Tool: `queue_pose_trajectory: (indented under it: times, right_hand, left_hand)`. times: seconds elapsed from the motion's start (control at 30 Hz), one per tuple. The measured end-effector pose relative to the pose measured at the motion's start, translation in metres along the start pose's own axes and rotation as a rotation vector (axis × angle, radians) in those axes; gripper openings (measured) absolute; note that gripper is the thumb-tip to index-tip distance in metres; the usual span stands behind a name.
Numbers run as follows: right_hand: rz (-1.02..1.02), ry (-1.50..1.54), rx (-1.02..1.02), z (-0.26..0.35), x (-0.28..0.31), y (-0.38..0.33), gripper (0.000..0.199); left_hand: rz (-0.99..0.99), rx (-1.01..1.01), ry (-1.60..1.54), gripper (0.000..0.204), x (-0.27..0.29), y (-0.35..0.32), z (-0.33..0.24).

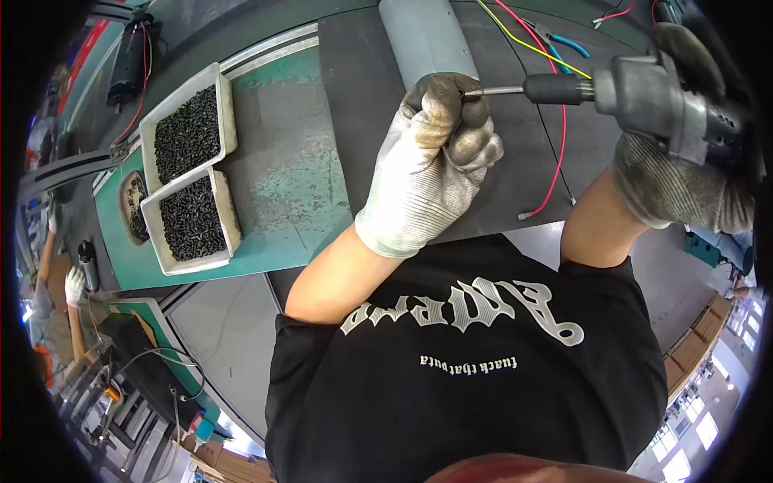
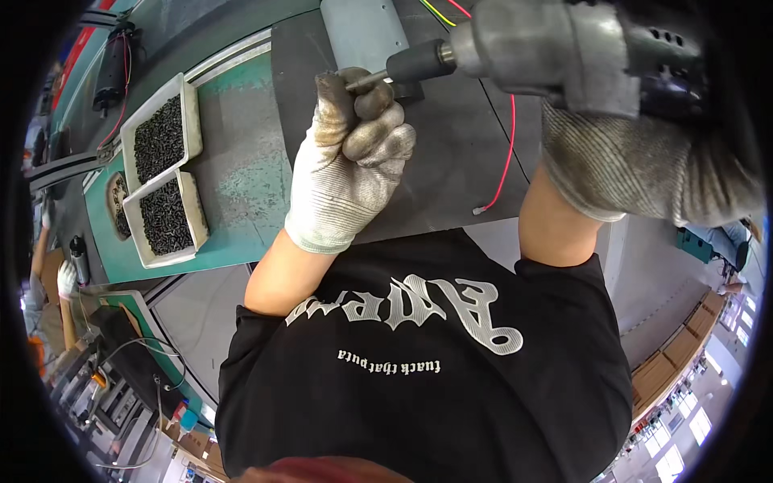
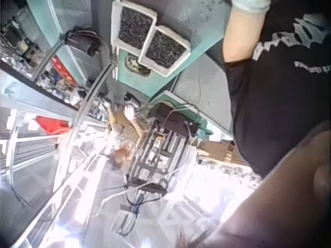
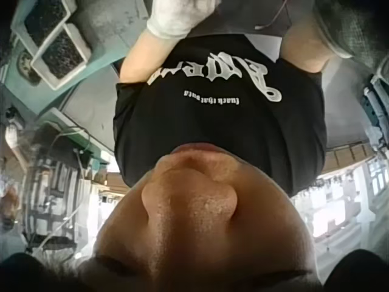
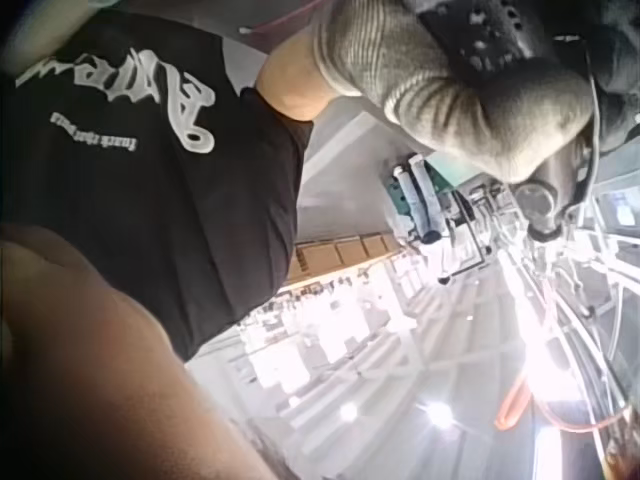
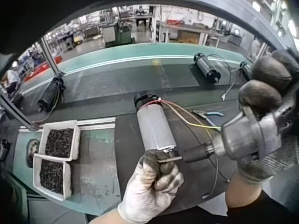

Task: Assembling cooling fans onto electric motors using a power screwdriver and pliers.

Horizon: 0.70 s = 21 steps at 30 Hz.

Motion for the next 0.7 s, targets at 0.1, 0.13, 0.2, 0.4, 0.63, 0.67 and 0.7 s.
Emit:
queue_pose_trajectory:
  times: [0.1,0.13,0.2,0.4,0.63,0.67,0.7]
  right_hand:
    - [0.024,0.016,-0.076,-0.006,0.002,-0.011,0.023]
    - [0.032,0.024,-0.102,-0.008,0.003,-0.015,0.023]
    - [0.046,0.039,-0.161,-0.014,0.006,-0.023,0.025]
    - [0.062,0.081,-0.352,-0.031,0.018,-0.051,0.029]
    - [-0.137,-0.127,-0.336,-0.037,0.021,-0.06,0.03]
    - [-0.27,-0.321,-0.291,-0.038,0.013,-0.066,0.034]
    - [-0.396,-0.501,-0.246,-0.042,0.005,-0.069,0.038]
  left_hand:
    - [-0.013,-0.01,0.027,0.03,0.001,-0.005,0.002]
    - [-0.078,-0.035,0.217,0.031,0.006,-0.006,0.0]
    - [-0.217,-0.08,0.595,0.031,0.014,-0.01,-0.004]
    - [-0.336,0.431,-0.036,0.033,0.031,-0.042,0.036]
    - [-0.435,0.044,0.095,0.017,0.062,-0.02,0.036]
    - [-0.433,0.079,0.038,0.016,0.064,-0.021,0.039]
    - [-0.433,0.1,-0.013,0.015,0.066,-0.023,0.038]
Point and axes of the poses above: each hand's wrist, its own y-axis towards the middle knuckle, its own x-axis out of the back of the hand, z = x × y, the point moved 4 cm from there along y, towards the middle knuckle, and after that the axes turned 3 degrees about x, right-handed, at the moved point
